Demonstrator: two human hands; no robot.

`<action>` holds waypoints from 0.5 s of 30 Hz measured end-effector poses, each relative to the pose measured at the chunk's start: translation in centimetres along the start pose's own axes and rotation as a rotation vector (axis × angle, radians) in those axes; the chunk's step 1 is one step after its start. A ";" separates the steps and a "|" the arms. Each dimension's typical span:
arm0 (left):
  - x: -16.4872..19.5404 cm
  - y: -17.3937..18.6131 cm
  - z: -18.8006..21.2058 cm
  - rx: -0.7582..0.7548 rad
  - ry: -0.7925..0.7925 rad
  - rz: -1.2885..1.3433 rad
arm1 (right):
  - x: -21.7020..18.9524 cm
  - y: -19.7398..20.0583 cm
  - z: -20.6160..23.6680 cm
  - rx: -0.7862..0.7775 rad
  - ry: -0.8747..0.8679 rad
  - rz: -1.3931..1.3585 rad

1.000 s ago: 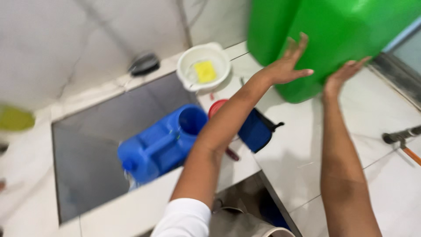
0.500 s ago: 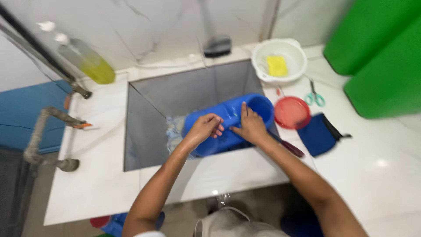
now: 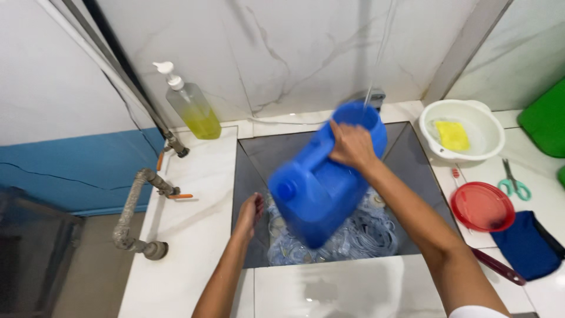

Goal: The person cleans several large plastic jerrycans by rinsing them with tap water and scrubbing the interiors with a toothbrush. They then use a heat gun to shrink-seal plastic lids onto the containers and place them on a counter.

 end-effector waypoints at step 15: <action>3.3 5.2 9.9 -0.045 0.226 0.437 | 9.1 6.4 -11.0 -0.107 -0.443 -0.032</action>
Point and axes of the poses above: each hand's wrist, its own z-axis away from the middle knuckle, its own y-axis out of the back of the hand, x = y × z, the point moved 7 cm from there along -z, towards the middle knuckle, and after that the axes turned 8 degrees about x, right-handed, at the moved point
